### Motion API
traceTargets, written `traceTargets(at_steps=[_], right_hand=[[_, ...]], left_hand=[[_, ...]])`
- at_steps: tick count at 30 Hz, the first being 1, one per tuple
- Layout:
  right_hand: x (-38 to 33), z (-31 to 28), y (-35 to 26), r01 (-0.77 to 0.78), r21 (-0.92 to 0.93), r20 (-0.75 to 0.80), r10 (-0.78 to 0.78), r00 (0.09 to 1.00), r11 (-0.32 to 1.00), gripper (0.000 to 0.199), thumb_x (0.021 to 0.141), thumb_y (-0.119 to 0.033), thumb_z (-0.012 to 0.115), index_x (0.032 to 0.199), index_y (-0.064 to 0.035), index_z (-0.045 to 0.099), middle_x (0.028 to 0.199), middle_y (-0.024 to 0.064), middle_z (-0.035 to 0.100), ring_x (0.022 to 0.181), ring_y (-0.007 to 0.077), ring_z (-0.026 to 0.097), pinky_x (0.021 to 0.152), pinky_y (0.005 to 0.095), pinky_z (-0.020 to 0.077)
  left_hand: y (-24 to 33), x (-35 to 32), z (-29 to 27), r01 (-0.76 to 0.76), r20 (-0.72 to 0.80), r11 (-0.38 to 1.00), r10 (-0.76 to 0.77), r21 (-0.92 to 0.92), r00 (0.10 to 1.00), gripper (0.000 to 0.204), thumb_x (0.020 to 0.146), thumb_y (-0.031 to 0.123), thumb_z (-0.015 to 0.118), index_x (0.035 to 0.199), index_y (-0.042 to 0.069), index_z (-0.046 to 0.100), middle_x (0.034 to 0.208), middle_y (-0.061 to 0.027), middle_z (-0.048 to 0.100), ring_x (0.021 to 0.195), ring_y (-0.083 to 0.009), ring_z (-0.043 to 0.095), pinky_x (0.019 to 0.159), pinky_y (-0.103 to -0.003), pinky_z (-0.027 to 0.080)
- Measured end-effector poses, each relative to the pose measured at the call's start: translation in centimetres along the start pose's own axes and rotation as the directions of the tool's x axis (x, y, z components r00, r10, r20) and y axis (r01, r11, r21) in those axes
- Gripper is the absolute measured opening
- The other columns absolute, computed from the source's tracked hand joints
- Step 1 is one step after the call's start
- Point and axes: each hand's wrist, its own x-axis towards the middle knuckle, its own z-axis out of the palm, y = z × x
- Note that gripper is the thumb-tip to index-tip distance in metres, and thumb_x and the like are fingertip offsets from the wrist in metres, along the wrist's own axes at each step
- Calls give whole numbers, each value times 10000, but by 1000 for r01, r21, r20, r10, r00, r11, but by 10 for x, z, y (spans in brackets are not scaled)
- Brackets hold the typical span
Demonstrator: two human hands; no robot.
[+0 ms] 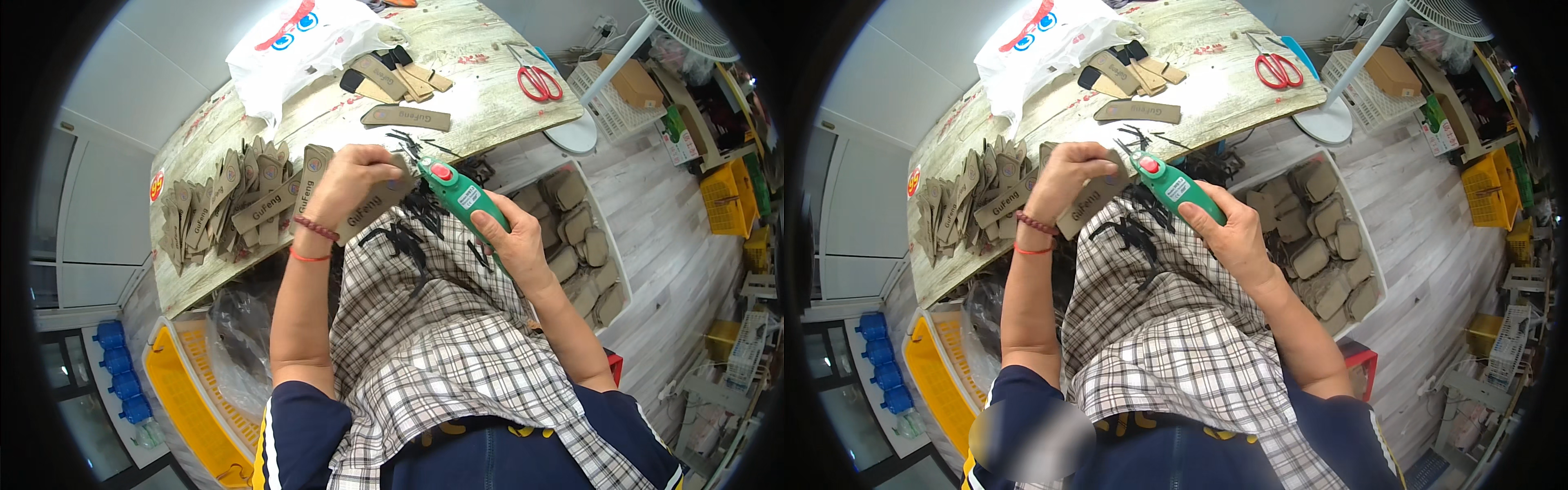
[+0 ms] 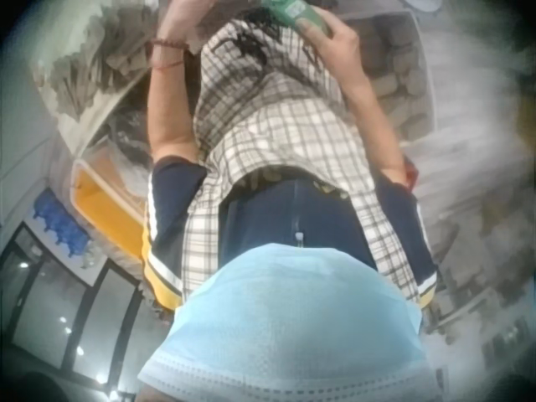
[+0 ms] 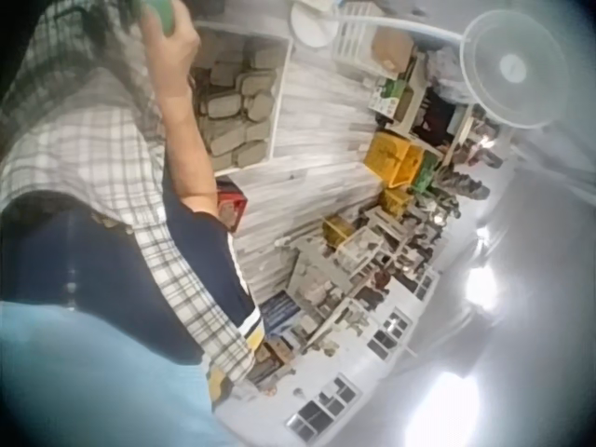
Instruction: The person uses a green rotary cutter to trim the edges of small cardboard tags labeled 'Gufeng'. They handle the tags one at a time, rotating them to smooth the edges, then place the finished pieces into a white plastic bag on the table.
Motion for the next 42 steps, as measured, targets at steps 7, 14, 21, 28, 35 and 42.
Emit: traceTargets(at_steps=[7,14,21,28,35,42], right_hand=[[0,-12,14,-34,-1,-104,34,994,999,444,889,-337,679,1176,-3,625,748,-3,593,583,36,497,486,213,418],[-6,-21,20,-88,14,-152,89,984,996,444,898,-330,671,1200,-9,611,807,2,608,626,39,525,501,202,442],[-4,-22,9,-26,-62,-121,18,992,998,459,902,-341,666,1202,2,604,752,-15,578,578,31,481,496,202,408],[-6,-8,-11,62,-2,-124,-62,990,998,449,896,-325,678,1207,-10,604,763,-34,554,604,27,454,513,198,381],[-25,-1,-6,-6,-117,-143,-11,990,993,428,888,-307,690,1192,-14,616,745,-26,585,594,29,444,530,207,387],[-37,-3,2,-13,-122,-159,-7,987,992,435,887,-320,688,1184,-11,617,719,-25,578,563,33,447,512,210,385]], left_hand=[[-41,45,-44,220,-510,717,215,662,833,413,793,408,689,1064,97,672,1115,-147,579,1101,-286,493,950,-472,339],[-71,128,36,456,-716,754,27,473,698,393,700,379,770,920,72,662,1095,-164,580,1084,-316,518,930,-458,368],[-76,103,38,-499,-773,791,53,-354,632,179,778,-64,695,839,38,561,870,-31,641,801,-88,588,733,-244,491],[-25,33,26,-619,-742,565,18,-546,670,139,812,-46,692,903,16,607,846,-46,667,731,-92,607,668,-219,483],[-2,8,63,-431,-565,422,-272,-797,779,56,835,11,699,855,22,648,798,-51,688,654,-108,628,578,-228,497],[-4,7,81,-369,-467,322,-322,-872,823,92,847,56,704,899,35,631,824,-55,688,664,-116,640,576,-226,498]])
